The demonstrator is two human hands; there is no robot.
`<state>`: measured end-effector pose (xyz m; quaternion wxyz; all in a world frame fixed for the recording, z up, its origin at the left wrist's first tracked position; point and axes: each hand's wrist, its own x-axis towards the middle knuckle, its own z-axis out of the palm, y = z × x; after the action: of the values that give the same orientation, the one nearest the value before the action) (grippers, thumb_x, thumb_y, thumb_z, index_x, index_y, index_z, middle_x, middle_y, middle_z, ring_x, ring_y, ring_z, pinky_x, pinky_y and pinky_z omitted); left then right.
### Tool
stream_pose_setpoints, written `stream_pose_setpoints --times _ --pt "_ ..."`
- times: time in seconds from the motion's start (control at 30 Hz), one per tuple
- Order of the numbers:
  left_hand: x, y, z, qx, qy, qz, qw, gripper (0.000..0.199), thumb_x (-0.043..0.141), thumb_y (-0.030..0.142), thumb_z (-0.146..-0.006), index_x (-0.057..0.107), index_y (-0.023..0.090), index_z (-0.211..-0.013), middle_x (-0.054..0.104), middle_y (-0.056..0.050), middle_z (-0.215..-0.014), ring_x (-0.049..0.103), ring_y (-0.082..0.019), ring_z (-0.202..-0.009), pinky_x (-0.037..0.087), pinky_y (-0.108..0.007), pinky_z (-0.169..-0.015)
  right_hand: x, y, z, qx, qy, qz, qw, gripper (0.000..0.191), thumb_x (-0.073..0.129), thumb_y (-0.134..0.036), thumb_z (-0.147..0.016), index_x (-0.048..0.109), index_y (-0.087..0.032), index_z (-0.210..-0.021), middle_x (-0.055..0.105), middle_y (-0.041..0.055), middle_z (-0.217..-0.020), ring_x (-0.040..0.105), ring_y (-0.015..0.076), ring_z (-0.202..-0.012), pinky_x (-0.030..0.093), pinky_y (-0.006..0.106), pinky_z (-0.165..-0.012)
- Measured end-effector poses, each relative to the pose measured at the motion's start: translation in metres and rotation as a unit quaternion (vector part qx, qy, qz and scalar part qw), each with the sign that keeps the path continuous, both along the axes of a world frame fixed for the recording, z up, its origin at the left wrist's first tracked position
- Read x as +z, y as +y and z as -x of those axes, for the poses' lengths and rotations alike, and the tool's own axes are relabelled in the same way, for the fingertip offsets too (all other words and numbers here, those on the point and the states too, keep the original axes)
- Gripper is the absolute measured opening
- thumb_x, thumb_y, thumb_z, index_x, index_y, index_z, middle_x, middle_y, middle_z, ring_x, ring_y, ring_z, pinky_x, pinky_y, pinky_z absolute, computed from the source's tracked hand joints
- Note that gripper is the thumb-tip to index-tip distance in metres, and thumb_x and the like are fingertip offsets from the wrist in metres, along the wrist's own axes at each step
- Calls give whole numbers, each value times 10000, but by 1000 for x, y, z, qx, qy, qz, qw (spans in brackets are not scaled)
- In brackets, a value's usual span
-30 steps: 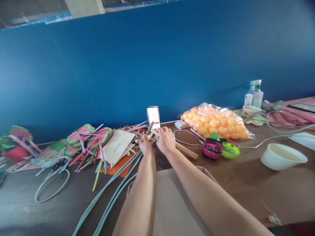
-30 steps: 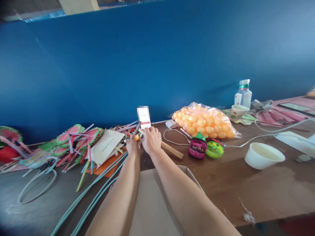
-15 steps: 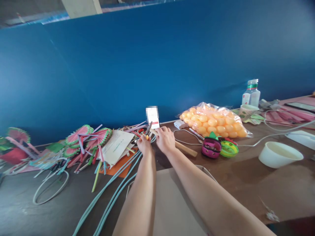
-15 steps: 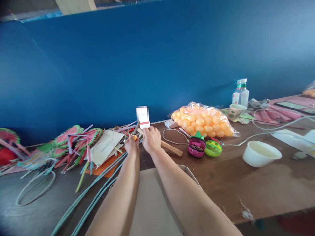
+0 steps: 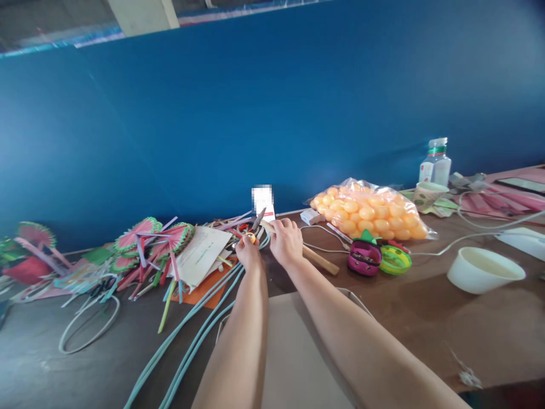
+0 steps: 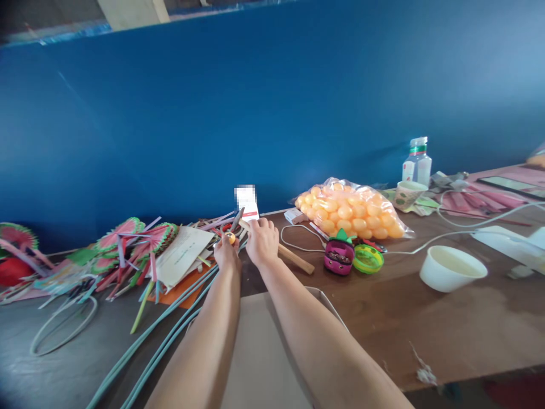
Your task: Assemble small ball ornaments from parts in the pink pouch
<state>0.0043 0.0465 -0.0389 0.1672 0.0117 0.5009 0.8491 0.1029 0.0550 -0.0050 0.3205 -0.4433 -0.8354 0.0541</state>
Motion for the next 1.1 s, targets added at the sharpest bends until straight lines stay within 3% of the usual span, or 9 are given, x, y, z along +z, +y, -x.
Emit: stream_pose_setpoints --times 0.1,0.3,0.47,0.97,1.1 --pt "1 -1 0 0 -44 2 999 103 551 239 -862 546 156 -801 598 -43 -775 651 -152 -784 547 -310 -777 0 -1 1 17 -17 4 1000 255 471 -239 -914 594 -246 -1138 549 102 -1120 464 254 -1000 359 360 -827" --pt "3 0 0 11 -41 -5 999 98 555 226 -862 557 141 -813 596 -38 -764 640 -132 -728 549 -283 -738 -1 -1 1 -7 3 -4 1000 272 488 -241 -910 588 -248 -1163 557 96 -1137 473 250 -1010 362 355 -837" --pt "2 1 1 10 -54 -5 999 107 550 227 -865 546 145 -796 586 -24 -724 628 -118 -675 550 -275 -713 -3 0 2 14 -7 -8 1000 259 497 -253 -910 606 -267 -1144 571 87 -1121 484 246 -990 362 351 -820" --pt "5 -1 -1 19 -62 -23 998 134 534 234 -884 550 147 -785 595 -25 -739 644 -123 -727 555 -268 -734 -10 3 3 -10 47 -42 998 289 524 -241 -887 610 -265 -1162 576 86 -1123 476 252 -1010 351 357 -842" --pt "4 -2 -1 17 -70 -23 997 144 533 232 -886 540 148 -769 579 -17 -704 640 -118 -695 565 -263 -709 -10 3 4 12 25 -34 999 277 525 -231 -884 624 -285 -1137 590 72 -1103 489 249 -985 352 355 -819"
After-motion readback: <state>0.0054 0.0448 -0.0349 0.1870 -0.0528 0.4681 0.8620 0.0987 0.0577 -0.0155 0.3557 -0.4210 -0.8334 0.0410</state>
